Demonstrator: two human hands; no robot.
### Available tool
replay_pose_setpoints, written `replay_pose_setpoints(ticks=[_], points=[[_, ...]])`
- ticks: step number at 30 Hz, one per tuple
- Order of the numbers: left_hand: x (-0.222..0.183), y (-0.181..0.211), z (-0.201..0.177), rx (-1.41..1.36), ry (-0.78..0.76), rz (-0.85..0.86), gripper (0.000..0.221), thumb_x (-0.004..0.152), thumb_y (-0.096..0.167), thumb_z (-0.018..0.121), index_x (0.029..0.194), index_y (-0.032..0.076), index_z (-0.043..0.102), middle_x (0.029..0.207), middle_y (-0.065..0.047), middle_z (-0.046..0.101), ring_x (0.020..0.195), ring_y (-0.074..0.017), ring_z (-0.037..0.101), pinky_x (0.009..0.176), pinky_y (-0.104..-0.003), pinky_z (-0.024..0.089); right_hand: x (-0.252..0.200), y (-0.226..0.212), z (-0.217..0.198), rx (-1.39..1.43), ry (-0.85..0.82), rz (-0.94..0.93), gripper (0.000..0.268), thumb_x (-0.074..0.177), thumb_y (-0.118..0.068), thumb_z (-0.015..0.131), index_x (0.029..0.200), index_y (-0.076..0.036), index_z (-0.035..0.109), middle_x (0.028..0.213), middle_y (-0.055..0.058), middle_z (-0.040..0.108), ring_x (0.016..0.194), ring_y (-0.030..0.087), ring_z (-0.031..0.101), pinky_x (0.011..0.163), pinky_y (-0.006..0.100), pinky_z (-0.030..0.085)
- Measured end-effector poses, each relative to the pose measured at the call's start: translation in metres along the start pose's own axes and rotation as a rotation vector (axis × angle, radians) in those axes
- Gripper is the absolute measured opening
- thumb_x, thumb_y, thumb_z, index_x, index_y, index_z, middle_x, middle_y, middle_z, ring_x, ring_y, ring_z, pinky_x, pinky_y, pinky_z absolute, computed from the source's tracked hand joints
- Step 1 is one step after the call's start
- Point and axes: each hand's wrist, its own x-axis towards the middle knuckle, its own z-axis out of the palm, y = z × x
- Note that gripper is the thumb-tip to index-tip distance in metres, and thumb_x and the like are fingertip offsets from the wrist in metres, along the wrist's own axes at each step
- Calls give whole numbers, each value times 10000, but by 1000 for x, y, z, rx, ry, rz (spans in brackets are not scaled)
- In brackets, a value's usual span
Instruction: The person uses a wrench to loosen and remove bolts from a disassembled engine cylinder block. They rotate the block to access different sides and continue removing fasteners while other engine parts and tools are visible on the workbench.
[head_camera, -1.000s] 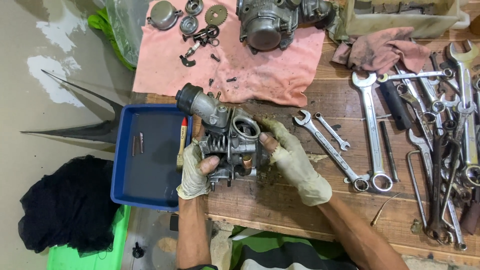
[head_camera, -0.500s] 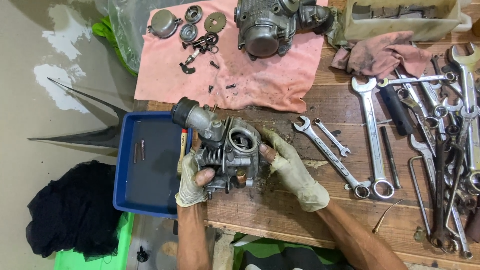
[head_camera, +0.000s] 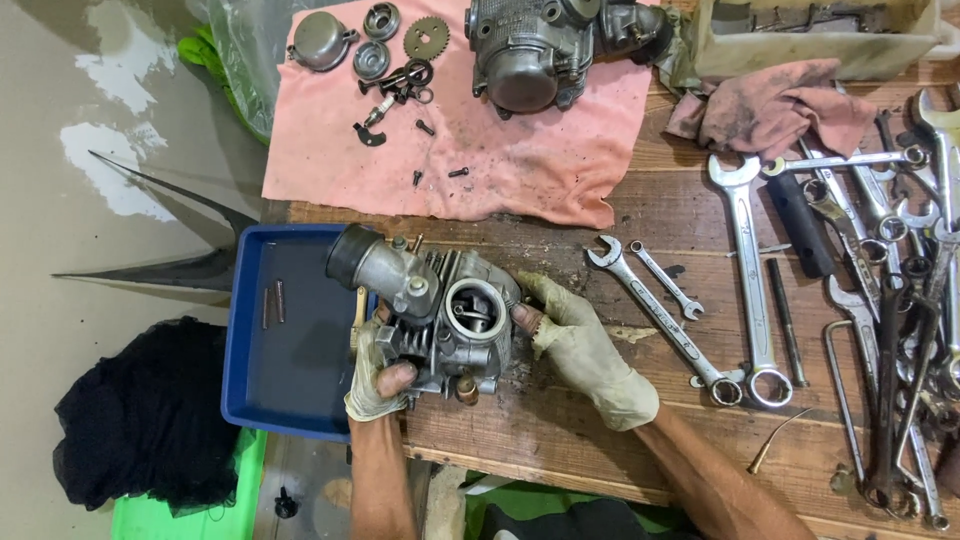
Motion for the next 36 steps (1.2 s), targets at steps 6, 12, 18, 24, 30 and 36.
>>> replay_pose_setpoints(ticks=[6, 12, 18, 24, 30, 36], points=[[-24, -14, -18, 105, -4, -81, 752, 662, 106, 891, 1333, -67, 599, 1207, -320, 703, 1131, -396, 683, 985, -501, 537, -2, 4, -4, 109, -17, 27, 413, 882, -102, 771, 1291, -79, 722, 945, 10, 723, 727, 53, 577, 580, 198, 529], [-37, -17, -12, 38, 35, -114, 751, 687, 153, 891, 1341, -62, 591, 1219, -301, 699, 1141, -388, 681, 989, -500, 542, -2, 12, -10, 166, -19, 45, 322, 850, -43, 793, 1170, -53, 761, 813, 33, 749, 582, 56, 613, 486, 189, 513], [-46, -21, 1, -25, 63, -139, 754, 712, 200, 892, 1350, -56, 582, 1231, -283, 696, 1150, -380, 679, 992, -500, 548, -2, 12, -9, 134, -8, 14, 308, 844, -33, 801, 1150, -33, 767, 793, 51, 737, 585, 69, 608, 476, 209, 518], [-46, -49, 11, -102, 74, -156, 759, 737, 247, 893, 1358, -51, 574, 1243, -265, 693, 1159, -373, 677, 995, -499, 553, -8, -3, -8, 18, -23, -41, 343, 848, -77, 810, 1191, -60, 786, 878, 20, 725, 778, 74, 544, 610, 263, 560], [-75, -143, -14, -183, 93, -162, 767, 762, 294, 894, 1366, -46, 565, 1256, -247, 690, 1168, -365, 675, 998, -498, 559, -21, -8, -17, 152, 84, -26, 279, 790, 10, 814, 1066, -4, 773, 674, 41, 673, 473, 63, 580, 402, 203, 493], [-37, -48, 66, -262, 110, -167, 778, 787, 341, 895, 1375, -40, 557, 1268, -229, 687, 1178, -358, 673, 1001, -498, 564, -38, -44, -21, 153, 95, -56, 306, 769, 1, 810, 1071, 29, 764, 660, 80, 672, 447, 93, 561, 346, 216, 459]])
